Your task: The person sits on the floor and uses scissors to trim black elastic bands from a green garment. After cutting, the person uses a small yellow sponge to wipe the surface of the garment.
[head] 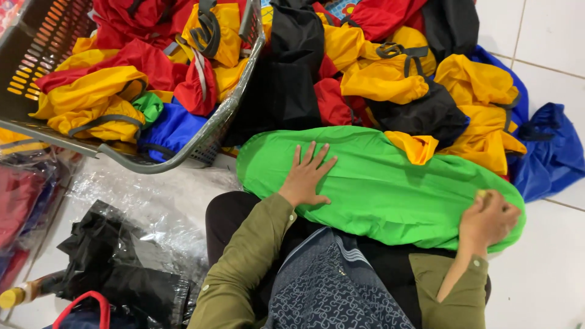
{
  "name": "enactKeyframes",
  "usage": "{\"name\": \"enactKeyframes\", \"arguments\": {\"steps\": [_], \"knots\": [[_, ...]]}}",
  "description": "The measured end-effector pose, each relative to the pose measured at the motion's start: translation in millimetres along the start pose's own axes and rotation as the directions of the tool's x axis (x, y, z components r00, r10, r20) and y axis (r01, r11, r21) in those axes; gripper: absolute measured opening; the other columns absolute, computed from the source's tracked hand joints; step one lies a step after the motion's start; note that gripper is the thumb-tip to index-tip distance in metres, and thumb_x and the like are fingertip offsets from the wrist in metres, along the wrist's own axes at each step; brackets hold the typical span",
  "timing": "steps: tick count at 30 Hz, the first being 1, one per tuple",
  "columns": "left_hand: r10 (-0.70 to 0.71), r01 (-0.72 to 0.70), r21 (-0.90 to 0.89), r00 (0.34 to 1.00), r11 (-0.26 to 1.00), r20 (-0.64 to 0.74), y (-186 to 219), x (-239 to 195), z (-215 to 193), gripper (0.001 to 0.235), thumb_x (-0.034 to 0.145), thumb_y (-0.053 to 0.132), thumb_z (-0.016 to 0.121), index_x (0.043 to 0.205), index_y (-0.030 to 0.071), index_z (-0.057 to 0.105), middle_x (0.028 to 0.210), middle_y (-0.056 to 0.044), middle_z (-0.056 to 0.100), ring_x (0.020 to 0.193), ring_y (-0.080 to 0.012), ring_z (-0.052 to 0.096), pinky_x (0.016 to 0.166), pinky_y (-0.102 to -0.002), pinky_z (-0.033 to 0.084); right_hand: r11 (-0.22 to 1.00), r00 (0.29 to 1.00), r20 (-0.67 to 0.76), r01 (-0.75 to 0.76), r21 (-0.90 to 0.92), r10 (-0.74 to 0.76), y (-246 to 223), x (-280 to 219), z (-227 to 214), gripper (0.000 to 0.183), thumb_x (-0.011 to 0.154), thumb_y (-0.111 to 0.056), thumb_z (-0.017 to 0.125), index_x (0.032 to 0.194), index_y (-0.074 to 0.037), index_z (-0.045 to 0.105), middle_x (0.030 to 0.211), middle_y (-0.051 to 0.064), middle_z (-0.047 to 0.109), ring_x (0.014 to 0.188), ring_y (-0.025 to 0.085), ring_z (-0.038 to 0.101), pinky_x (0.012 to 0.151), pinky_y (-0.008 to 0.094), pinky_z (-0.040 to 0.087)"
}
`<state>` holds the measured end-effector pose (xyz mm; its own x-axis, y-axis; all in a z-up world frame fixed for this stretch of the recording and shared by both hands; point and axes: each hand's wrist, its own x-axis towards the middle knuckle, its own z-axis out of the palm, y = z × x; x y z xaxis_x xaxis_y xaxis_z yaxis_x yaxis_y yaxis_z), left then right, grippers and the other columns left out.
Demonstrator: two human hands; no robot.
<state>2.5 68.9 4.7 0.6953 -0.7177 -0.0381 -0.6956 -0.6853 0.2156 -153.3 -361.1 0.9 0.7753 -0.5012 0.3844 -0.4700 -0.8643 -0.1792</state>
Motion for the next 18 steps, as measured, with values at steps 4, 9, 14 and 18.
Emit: {"name": "enactKeyframes", "arguments": {"steps": [4, 9, 14, 18], "knots": [[0.087, -0.084, 0.029, 0.991, 0.996, -0.097, 16, 4, -7, 0.125, 0.075, 0.094, 0.061, 0.166, 0.023, 0.012, 0.171, -0.018, -0.002, 0.157, -0.0440, -0.002, 0.115, -0.078, -0.006, 0.977, 0.955, -0.282, -0.031, 0.210, 0.091, -39, -1, -36, 0.025, 0.114, -0.020, 0.060, 0.122, 0.003, 0.062, 0.117, 0.027, 0.049, 0.097, 0.043, 0.056, 0.069, 0.056, 0.047], [0.096, -0.115, -0.116, 0.983, 0.987, -0.159, 52, 7, 6, 0.115, 0.067, 0.074, 0.075, 0.163, 0.029, 0.029, 0.171, -0.013, 0.022, 0.159, -0.0401, 0.016, 0.122, -0.072, 0.010, 0.788, 0.875, -0.106, 0.473, 0.393, -0.472, -129, -69, 8, 0.020, 0.100, -0.023, 0.067, 0.116, -0.011, 0.067, 0.105, 0.014, 0.058, 0.094, 0.039, 0.059, 0.083, 0.047, 0.050], [0.071, -0.070, 0.007, 0.987, 0.997, -0.143, 45, 12, 34, 0.104, 0.073, 0.077, 0.069, 0.160, 0.032, 0.032, 0.171, -0.010, 0.022, 0.159, -0.0372, 0.018, 0.124, -0.070, 0.008, 0.761, 0.801, 0.122, 0.492, 0.423, -0.586, -76, -57, 36, 0.022, 0.091, -0.030, 0.070, 0.112, -0.025, 0.074, 0.103, 0.010, 0.062, 0.092, 0.038, 0.068, 0.078, 0.046, 0.056], [0.025, -0.029, -0.034, 0.994, 0.999, -0.104, 26, 6, 17, 0.097, 0.075, 0.068, 0.075, 0.156, 0.030, 0.039, 0.169, -0.010, 0.027, 0.157, -0.0375, 0.021, 0.122, -0.073, 0.009, 0.991, 0.989, 0.057, 0.134, -0.001, -0.133, 29, -28, 40, 0.018, 0.098, -0.029, 0.076, 0.116, -0.024, 0.072, 0.119, 0.012, 0.057, 0.107, 0.041, 0.063, 0.086, 0.053, 0.054]]}}
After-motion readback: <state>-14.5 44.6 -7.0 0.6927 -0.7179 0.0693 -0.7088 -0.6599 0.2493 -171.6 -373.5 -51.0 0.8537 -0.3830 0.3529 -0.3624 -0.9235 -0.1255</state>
